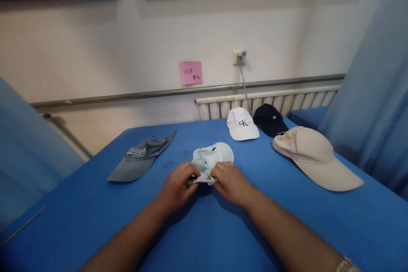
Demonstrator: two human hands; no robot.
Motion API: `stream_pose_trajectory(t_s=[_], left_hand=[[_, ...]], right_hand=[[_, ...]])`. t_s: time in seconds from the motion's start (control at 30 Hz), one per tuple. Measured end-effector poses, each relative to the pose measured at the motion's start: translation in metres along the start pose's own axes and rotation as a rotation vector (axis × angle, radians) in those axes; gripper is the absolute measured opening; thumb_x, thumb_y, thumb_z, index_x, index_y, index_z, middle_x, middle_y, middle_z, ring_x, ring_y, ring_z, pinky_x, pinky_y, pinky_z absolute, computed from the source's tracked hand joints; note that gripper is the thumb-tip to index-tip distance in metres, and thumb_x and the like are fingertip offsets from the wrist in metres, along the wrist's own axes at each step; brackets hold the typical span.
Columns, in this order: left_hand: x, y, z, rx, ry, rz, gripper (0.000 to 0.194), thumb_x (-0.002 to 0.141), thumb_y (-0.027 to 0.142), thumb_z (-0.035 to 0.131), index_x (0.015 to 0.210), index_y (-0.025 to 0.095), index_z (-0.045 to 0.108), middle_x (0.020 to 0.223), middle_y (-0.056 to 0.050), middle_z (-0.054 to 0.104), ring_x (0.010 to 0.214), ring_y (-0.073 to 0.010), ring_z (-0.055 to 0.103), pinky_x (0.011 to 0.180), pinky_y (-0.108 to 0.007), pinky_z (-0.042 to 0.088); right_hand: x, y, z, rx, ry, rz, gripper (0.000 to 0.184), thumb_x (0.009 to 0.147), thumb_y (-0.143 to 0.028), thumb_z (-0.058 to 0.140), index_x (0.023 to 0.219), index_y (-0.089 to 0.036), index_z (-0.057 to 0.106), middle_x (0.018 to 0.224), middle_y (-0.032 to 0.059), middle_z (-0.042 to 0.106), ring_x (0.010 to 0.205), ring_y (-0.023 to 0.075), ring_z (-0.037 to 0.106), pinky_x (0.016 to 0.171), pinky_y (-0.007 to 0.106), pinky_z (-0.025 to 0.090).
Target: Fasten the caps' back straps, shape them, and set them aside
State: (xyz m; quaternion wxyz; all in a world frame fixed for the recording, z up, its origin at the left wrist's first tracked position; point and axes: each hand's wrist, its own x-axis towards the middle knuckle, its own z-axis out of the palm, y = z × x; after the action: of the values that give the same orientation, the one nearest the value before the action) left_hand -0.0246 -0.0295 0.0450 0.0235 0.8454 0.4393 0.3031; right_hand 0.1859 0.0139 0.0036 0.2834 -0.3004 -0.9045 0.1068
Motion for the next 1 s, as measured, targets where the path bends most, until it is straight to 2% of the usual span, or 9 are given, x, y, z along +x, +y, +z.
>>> stream_pose_trajectory(t_s=[0.13,0.23,0.43,0.67,0.77,0.83,0.87,0.93,1.0], left_hand=[[-0.002,0.000,0.001,0.035,0.079,0.114,0.016,0.077,0.007,0.056,0.087,0.020,0.056,0.087,-0.004,0.063,0.082,-0.0179,0.057,0.073,-0.029,0.044],[-0.003,0.000,0.002,0.079,0.134,0.194,0.015,0.079,0.007,0.056,0.088,0.019,0.056,0.087,-0.005,0.063,0.080,-0.0177,0.057,0.071,-0.028,0.045],[-0.005,-0.003,0.005,0.124,0.209,0.235,0.014,0.081,0.007,0.057,0.090,0.018,0.056,0.087,-0.006,0.063,0.077,-0.0180,0.056,0.070,-0.030,0.045],[-0.008,0.001,0.010,0.198,0.216,0.328,0.012,0.085,0.008,0.054,0.090,0.018,0.058,0.088,-0.007,0.065,0.075,-0.0173,0.055,0.068,-0.030,0.043],[-0.006,0.008,0.007,0.156,0.026,0.312,0.013,0.084,0.012,0.054,0.094,0.018,0.060,0.092,-0.008,0.066,0.080,-0.0185,0.058,0.073,-0.032,0.044],[-0.004,0.012,0.003,0.036,-0.165,0.292,0.015,0.082,0.021,0.059,0.097,0.019,0.061,0.094,-0.008,0.066,0.084,-0.0199,0.059,0.077,-0.033,0.045],[-0.004,0.012,0.001,-0.033,-0.218,0.271,0.017,0.081,0.026,0.060,0.097,0.020,0.061,0.093,-0.008,0.066,0.084,-0.0203,0.059,0.078,-0.033,0.046],[-0.003,0.011,-0.003,-0.144,-0.191,0.180,0.017,0.082,0.030,0.060,0.095,0.020,0.061,0.089,-0.007,0.067,0.082,-0.0195,0.060,0.077,-0.032,0.047],[-0.002,0.004,-0.005,-0.194,-0.042,0.030,0.011,0.086,0.028,0.055,0.089,0.019,0.061,0.084,-0.006,0.066,0.077,-0.0172,0.060,0.074,-0.029,0.047]], right_hand=[[0.002,0.005,0.016,0.066,0.156,0.252,0.016,0.074,-0.009,0.057,0.082,-0.021,0.049,0.078,-0.0006,0.058,0.067,0.0147,0.053,0.062,0.026,0.034],[0.003,0.004,0.020,0.062,0.232,0.387,0.019,0.072,-0.010,0.058,0.083,-0.021,0.046,0.074,-0.0014,0.058,0.063,0.0148,0.053,0.060,0.026,0.033],[0.000,-0.008,0.014,0.040,0.157,0.247,0.020,0.079,-0.021,0.060,0.093,-0.021,0.046,0.083,0.0011,0.061,0.071,0.0171,0.057,0.063,0.026,0.035],[0.001,-0.002,0.026,-0.077,0.274,0.266,0.021,0.070,-0.007,0.052,0.081,-0.022,0.042,0.075,0.0006,0.056,0.066,0.0166,0.054,0.061,0.026,0.033],[0.001,0.003,0.020,-0.078,0.199,0.309,0.024,0.069,-0.004,0.052,0.081,-0.022,0.043,0.075,0.0014,0.058,0.066,0.0167,0.054,0.060,0.026,0.031],[-0.002,0.007,0.011,-0.038,0.085,0.325,0.026,0.068,-0.002,0.052,0.083,-0.022,0.044,0.078,0.0017,0.060,0.066,0.0163,0.054,0.059,0.026,0.029],[-0.004,0.010,0.006,-0.010,0.025,0.324,0.027,0.068,-0.002,0.052,0.084,-0.022,0.045,0.079,0.0017,0.061,0.066,0.0161,0.054,0.058,0.026,0.028],[-0.007,0.016,-0.003,0.046,-0.072,0.315,0.027,0.068,-0.001,0.051,0.085,-0.021,0.048,0.078,0.0010,0.062,0.065,0.0157,0.054,0.057,0.025,0.029],[-0.010,0.022,-0.009,0.079,-0.098,0.312,0.029,0.069,0.002,0.046,0.085,-0.021,0.052,0.078,0.0009,0.063,0.066,0.0158,0.055,0.060,0.025,0.031]])
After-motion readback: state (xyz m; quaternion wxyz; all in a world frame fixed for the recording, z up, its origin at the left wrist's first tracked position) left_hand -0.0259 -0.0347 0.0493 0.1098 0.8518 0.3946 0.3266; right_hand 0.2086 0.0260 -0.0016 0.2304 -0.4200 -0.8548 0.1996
